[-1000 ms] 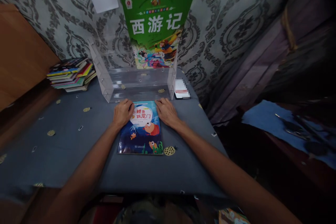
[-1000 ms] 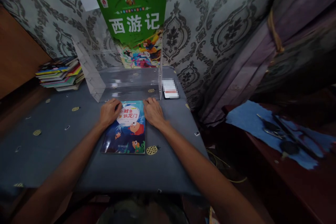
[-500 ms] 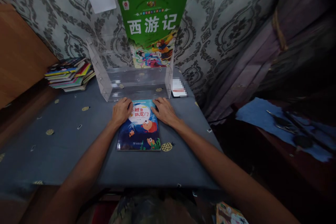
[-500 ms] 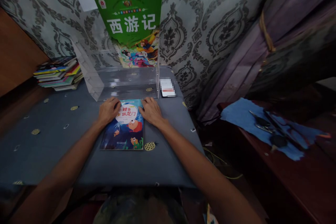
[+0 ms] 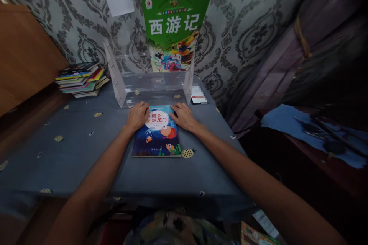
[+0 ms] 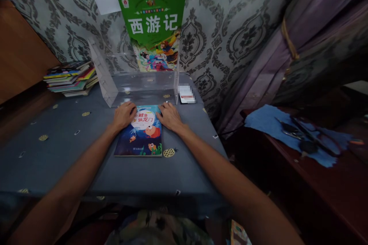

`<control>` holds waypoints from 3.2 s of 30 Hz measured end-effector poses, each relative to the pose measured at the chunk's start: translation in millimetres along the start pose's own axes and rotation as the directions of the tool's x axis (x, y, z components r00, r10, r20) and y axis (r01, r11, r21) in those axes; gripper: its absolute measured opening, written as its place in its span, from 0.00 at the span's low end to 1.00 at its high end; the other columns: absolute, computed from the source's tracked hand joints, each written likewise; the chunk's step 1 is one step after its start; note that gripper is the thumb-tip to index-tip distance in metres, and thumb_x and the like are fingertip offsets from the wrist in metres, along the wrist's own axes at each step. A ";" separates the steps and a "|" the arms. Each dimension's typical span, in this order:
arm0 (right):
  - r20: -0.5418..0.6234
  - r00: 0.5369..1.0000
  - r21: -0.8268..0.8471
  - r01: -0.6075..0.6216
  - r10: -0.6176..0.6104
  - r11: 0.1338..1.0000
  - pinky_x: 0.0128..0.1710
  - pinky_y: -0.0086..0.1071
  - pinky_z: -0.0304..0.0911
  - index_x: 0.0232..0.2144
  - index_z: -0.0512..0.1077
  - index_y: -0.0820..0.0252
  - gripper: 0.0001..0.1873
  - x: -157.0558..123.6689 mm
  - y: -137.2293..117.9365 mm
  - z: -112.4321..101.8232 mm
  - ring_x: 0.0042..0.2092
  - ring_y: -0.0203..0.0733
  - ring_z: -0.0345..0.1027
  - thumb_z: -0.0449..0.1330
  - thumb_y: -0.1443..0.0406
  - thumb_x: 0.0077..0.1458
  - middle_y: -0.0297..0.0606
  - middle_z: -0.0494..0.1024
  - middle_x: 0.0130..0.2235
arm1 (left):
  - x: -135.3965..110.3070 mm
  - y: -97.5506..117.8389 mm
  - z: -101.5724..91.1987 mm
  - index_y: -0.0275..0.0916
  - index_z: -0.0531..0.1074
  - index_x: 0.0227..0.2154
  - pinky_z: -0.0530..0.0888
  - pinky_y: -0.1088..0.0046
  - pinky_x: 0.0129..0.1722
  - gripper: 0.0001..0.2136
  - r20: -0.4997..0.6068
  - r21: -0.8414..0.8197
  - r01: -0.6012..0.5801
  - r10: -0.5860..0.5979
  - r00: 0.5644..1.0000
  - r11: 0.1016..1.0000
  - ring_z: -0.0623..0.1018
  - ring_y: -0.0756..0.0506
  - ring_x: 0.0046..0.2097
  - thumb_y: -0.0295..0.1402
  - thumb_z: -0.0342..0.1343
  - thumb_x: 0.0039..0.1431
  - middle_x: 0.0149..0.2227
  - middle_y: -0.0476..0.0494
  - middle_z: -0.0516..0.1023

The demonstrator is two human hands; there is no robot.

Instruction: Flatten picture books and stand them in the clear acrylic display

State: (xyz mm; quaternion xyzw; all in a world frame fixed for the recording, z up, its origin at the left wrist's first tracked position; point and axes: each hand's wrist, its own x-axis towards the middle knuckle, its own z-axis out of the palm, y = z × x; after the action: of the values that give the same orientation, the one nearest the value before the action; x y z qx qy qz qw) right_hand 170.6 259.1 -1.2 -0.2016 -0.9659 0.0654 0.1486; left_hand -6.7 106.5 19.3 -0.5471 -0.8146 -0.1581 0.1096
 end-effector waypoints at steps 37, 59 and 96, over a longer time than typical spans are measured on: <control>-0.002 1.000 -0.026 0.005 -0.005 1.000 0.54 0.42 0.58 0.52 0.73 0.68 0.19 -1.6 -5.8 -4.8 0.51 0.53 0.64 0.51 0.61 0.68 0.52 0.75 0.50 | -2.9 2.1 2.4 0.40 0.74 0.39 0.69 0.65 0.42 0.10 0.012 0.010 0.032 -0.032 0.999 0.999 0.74 0.40 0.48 0.32 0.46 0.67 0.43 0.39 0.75; -0.018 1.000 -0.060 0.014 -0.015 0.998 0.54 0.41 0.58 0.53 0.74 0.66 0.19 0.0 -2.4 -1.7 0.51 0.52 0.65 0.51 0.60 0.69 0.50 0.75 0.51 | -0.8 1.8 3.5 0.40 0.73 0.38 0.68 0.66 0.39 0.09 0.002 0.056 0.002 -0.002 1.000 0.998 0.74 0.40 0.47 0.31 0.47 0.68 0.43 0.39 0.75; 0.028 1.000 0.041 -0.001 0.000 0.999 0.54 0.43 0.62 0.58 0.71 0.65 0.22 -2.2 4.3 -2.6 0.54 0.52 0.66 0.53 0.59 0.68 0.49 0.75 0.56 | 2.5 -20.5 12.8 0.40 0.76 0.34 0.73 0.68 0.45 0.12 -0.050 -0.142 -0.061 0.055 0.997 0.988 0.78 0.44 0.41 0.28 0.47 0.65 0.36 0.42 0.80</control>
State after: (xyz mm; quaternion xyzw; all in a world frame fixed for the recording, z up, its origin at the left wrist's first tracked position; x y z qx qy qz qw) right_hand 174.9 262.3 -0.1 -0.1981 -0.9663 0.0878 0.1392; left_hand -26.7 106.3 5.5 -0.5733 -0.7822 -0.2254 0.0933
